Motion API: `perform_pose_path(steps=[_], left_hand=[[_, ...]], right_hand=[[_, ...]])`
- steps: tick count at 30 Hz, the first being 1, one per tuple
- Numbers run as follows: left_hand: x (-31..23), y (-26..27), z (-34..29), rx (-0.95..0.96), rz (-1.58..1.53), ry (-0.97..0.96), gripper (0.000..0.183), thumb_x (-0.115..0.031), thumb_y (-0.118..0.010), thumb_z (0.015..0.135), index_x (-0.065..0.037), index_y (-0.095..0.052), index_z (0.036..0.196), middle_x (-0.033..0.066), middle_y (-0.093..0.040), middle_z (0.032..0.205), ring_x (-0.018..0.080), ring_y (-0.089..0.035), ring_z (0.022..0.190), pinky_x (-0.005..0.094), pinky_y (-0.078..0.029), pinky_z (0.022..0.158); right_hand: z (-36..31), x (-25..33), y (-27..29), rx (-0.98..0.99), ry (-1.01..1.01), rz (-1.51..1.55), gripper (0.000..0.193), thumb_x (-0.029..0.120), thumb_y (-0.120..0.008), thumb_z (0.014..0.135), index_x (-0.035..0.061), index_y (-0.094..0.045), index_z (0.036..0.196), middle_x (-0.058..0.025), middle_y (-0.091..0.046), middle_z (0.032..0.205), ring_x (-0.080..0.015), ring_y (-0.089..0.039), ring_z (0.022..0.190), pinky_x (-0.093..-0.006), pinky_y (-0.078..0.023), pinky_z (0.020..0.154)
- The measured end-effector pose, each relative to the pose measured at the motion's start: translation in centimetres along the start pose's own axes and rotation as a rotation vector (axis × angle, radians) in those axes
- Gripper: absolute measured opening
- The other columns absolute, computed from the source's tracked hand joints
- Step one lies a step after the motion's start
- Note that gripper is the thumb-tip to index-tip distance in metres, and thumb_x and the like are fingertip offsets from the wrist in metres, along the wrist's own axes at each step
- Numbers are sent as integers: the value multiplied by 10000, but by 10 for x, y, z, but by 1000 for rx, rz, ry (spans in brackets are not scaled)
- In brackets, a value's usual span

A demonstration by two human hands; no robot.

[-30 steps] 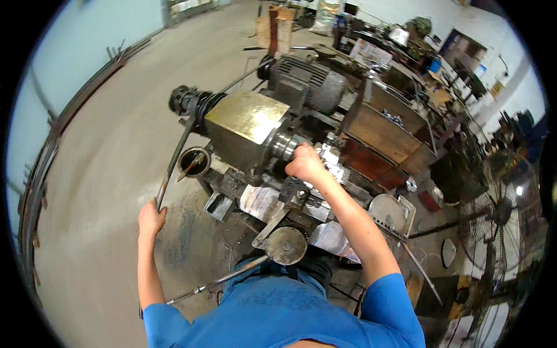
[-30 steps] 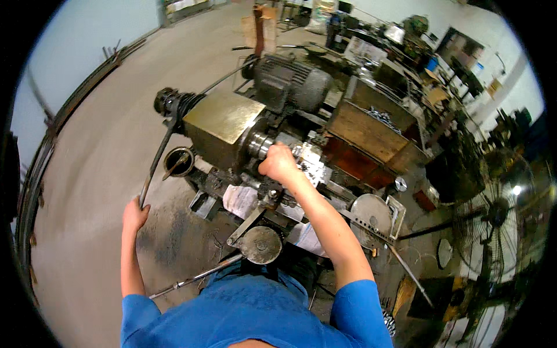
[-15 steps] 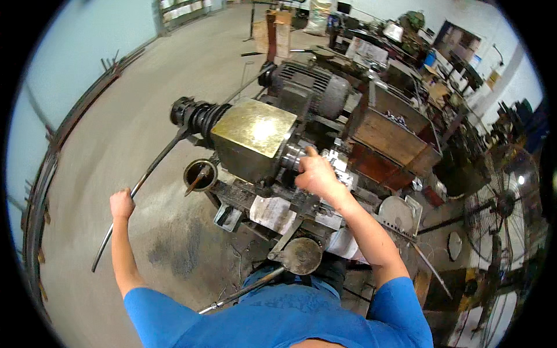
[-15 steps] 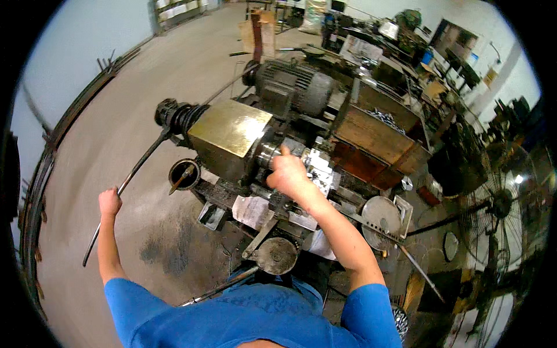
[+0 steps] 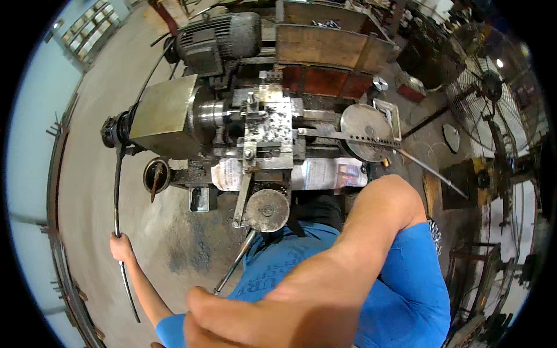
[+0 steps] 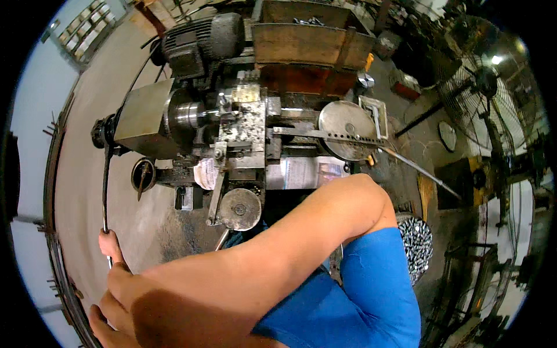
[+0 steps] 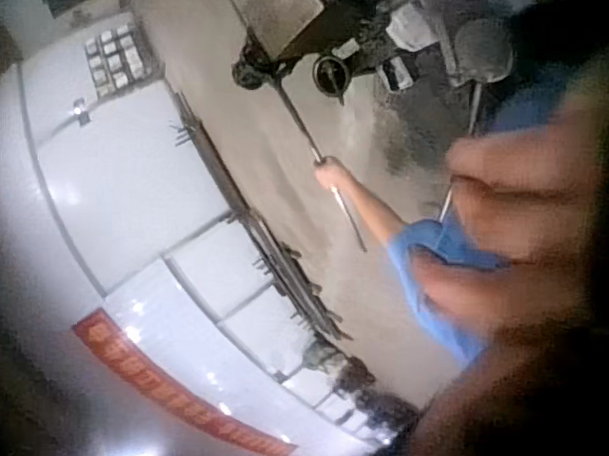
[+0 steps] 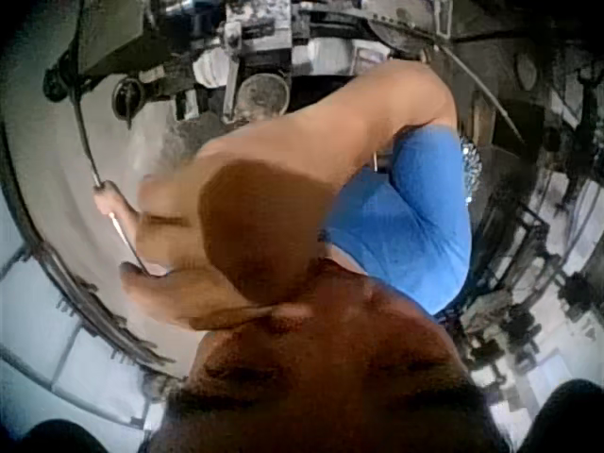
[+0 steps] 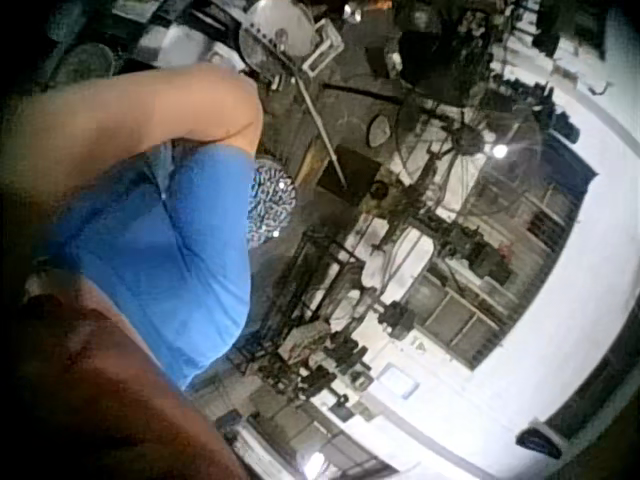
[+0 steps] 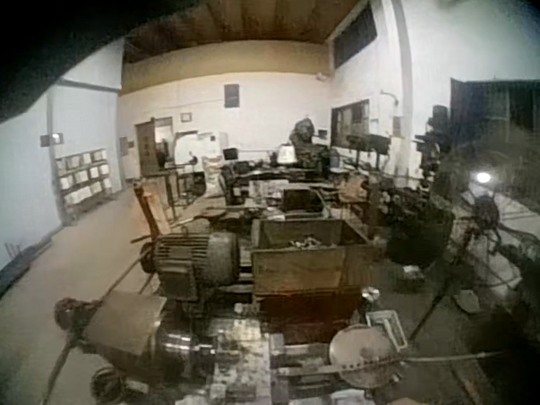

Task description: The person operates a manual metal-working machine. They pull a lever to actuate the machine, rotate the head by hand, and then place the resulting metal coil into a large bin.

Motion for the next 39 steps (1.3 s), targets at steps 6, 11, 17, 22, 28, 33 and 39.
perform_pose_path(steps=[6, 11, 17, 22, 28, 33, 39], left_hand=[[-13, 9, -2, 30, -360, -122, 341, -254, -603, 752, -123, -615, 1066, 124, -647, 959, 329, -616, 884, 417, -479, 770], [-90, -27, -81, 60, -902, -149, 273, -199, -580, 827, -13, -631, 1020, 158, -652, 930, 223, -630, 863, 312, -474, 741], [-169, -150, -135, 635, -520, -397, 438, -308, -630, 722, -29, -599, 1058, 231, -623, 896, 379, -588, 897, 448, -465, 768], [-208, -128, -139, 596, -94, -683, 222, -237, -600, 725, -105, -634, 900, 162, -642, 907, 306, -628, 845, 411, -502, 699], [-216, -138, -99, 564, 167, -967, 195, -175, -544, 765, -120, -624, 933, 135, -648, 890, 274, -635, 827, 389, -502, 689], [-175, -142, -105, 645, -262, -561, 386, -329, -615, 772, -70, -600, 1058, 148, -653, 866, 270, -641, 788, 396, -498, 710], [-83, -173, -125, 926, -522, -200, 498, -321, -593, 809, 22, -525, 1164, 138, -628, 645, 224, -609, 464, 334, -505, 525]], right_hand=[[9, 2, 18, 93, -46, 102, 214, 198, -559, 785, 2, -592, 864, -123, -601, 809, -162, -536, 617, -242, -405, 470], [-4, 5, 35, 83, -327, 18, 197, 260, -621, 766, 101, -637, 881, -50, -618, 857, -153, -538, 618, -258, -426, 465], [0, -2, 91, 530, -413, -84, 311, 391, -613, 765, 133, -673, 927, -70, -625, 946, -206, -579, 727, -371, -523, 579], [-55, -13, 117, 708, -392, 125, 387, 412, -609, 719, 107, -658, 951, -91, -643, 886, -199, -589, 710, -302, -480, 636], [-251, -77, 194, 565, -1372, -397, 508, 13, -540, 550, 9, -595, 1055, -201, -607, 1018, -346, -588, 923, -365, -462, 828], [-434, -43, 331, 1216, -1789, -1101, 663, 95, -585, 655, 86, -407, 1294, -103, -445, 1310, -265, -389, 1227, -601, -253, 963], [-511, 5, 391, 1126, -1940, -1286, 331, 145, -632, 633, 17, -564, 930, -193, -596, 960, -355, -547, 943, -456, -423, 844]])
Point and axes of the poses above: each hand's wrist, its own z-axis towards the middle knuckle, its own y-axis out of the back of the hand, x = y × z, the point moved 4 cm from there along z, towards the middle knuckle
